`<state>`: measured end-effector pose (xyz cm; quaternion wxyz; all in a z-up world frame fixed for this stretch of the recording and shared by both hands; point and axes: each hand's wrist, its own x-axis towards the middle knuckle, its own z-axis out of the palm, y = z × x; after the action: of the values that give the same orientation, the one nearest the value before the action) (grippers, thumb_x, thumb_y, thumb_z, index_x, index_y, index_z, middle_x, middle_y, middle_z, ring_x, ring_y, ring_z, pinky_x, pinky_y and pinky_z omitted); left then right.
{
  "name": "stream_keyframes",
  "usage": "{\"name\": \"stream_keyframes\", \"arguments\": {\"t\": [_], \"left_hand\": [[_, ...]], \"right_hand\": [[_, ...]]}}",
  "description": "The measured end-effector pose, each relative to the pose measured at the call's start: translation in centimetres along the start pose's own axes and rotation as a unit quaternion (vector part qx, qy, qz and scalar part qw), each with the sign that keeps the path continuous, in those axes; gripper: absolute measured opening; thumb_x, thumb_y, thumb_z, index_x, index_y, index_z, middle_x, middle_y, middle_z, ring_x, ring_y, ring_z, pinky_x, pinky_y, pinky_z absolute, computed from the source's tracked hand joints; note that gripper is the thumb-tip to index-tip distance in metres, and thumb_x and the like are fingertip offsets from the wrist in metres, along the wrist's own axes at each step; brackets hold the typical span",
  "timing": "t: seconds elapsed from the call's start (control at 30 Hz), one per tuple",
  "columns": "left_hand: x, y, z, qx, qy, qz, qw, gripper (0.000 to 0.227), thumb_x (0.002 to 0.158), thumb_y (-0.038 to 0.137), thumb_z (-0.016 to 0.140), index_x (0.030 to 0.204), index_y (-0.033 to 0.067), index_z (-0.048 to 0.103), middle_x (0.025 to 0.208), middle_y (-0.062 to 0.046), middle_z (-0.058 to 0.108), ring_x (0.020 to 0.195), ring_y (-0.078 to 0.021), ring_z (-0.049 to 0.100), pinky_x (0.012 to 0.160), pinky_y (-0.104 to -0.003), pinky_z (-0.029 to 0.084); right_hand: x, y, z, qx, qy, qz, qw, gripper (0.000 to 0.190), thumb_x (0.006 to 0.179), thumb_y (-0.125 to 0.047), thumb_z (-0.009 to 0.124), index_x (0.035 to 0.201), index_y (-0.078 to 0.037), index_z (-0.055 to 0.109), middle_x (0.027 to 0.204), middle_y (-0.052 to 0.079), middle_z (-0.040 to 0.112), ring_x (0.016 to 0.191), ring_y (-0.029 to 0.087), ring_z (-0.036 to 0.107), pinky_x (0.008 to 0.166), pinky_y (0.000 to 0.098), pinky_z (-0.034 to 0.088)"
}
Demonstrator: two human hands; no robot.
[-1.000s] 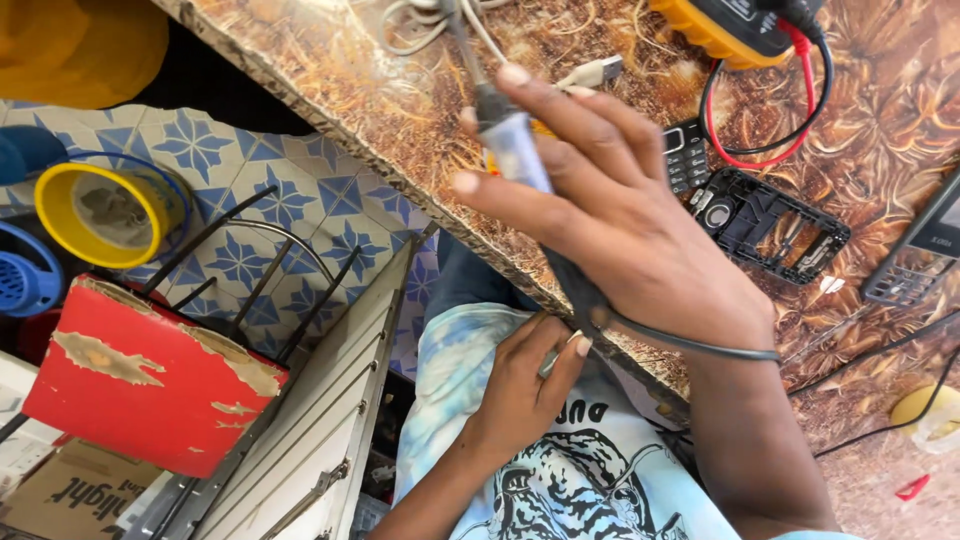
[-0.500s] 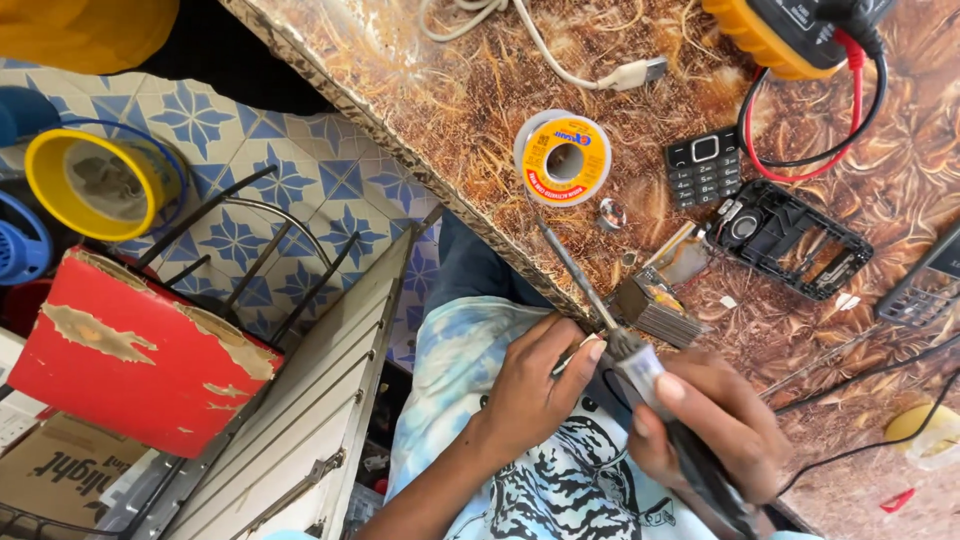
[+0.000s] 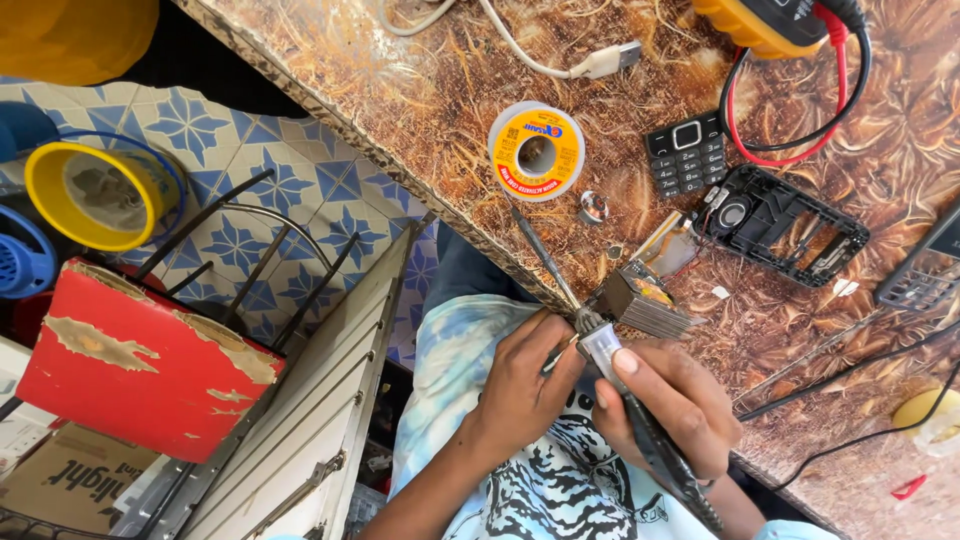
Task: Soldering or desoldering wires on a small transformer using a soldering iron
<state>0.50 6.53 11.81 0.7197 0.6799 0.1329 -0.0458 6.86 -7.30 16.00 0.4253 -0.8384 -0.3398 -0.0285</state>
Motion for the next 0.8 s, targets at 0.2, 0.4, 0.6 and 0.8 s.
{"name": "stream_keyframes", "arguments": {"t": [0.2,0.4,0.6,0.8], "left_hand": [[0.1,0.0,0.2,0.009,0.004,0.005,1.0,0.023,0.105,0.009,0.046,0.083,0.0052,0.042,0.079,-0.009,0.046,0.071,-0.0253,0.044,0.065,-0.039,0.035],[0.1,-0.2,0.5,0.021,-0.01,-0.019,1.0,0.032,0.11,0.025,0.043,0.086,0.0056,0.049,0.079,-0.008,0.049,0.073,-0.023,0.047,0.065,-0.038,0.036],[0.6,-1.9,1.4,0.006,-0.005,-0.025,1.0,0.032,0.11,0.026,0.045,0.084,0.0063,0.045,0.079,-0.006,0.044,0.072,-0.0223,0.044,0.068,-0.036,0.035],[1.4,-4.1,3.1,0.025,-0.004,-0.028,0.999,0.034,0.109,0.026,0.047,0.083,0.0042,0.051,0.076,-0.007,0.048,0.07,-0.0223,0.047,0.064,-0.036,0.036]], "right_hand": [[-0.5,0.3,-0.1,0.002,0.002,0.006,1.0,0.022,0.095,-0.009,0.066,0.112,0.004,0.06,0.089,0.023,0.069,0.071,0.03,0.071,0.066,0.036,0.063],[-2.6,0.9,-0.8,0.024,0.061,-0.001,0.998,0.023,0.094,-0.01,0.066,0.11,0.006,0.059,0.085,0.025,0.067,0.066,0.03,0.07,0.059,0.0334,0.064],[-4.5,3.2,-0.8,0.148,0.262,0.063,0.951,0.022,0.104,-0.034,0.055,0.105,-0.014,0.047,0.078,0.005,0.046,0.049,0.022,0.047,0.048,0.0316,0.04],[-7.6,6.9,-2.8,0.202,0.348,0.153,0.903,0.041,0.105,-0.053,0.054,0.091,-0.021,0.032,0.071,-0.004,0.029,0.048,0.01,0.028,0.048,0.0286,0.023]]}}
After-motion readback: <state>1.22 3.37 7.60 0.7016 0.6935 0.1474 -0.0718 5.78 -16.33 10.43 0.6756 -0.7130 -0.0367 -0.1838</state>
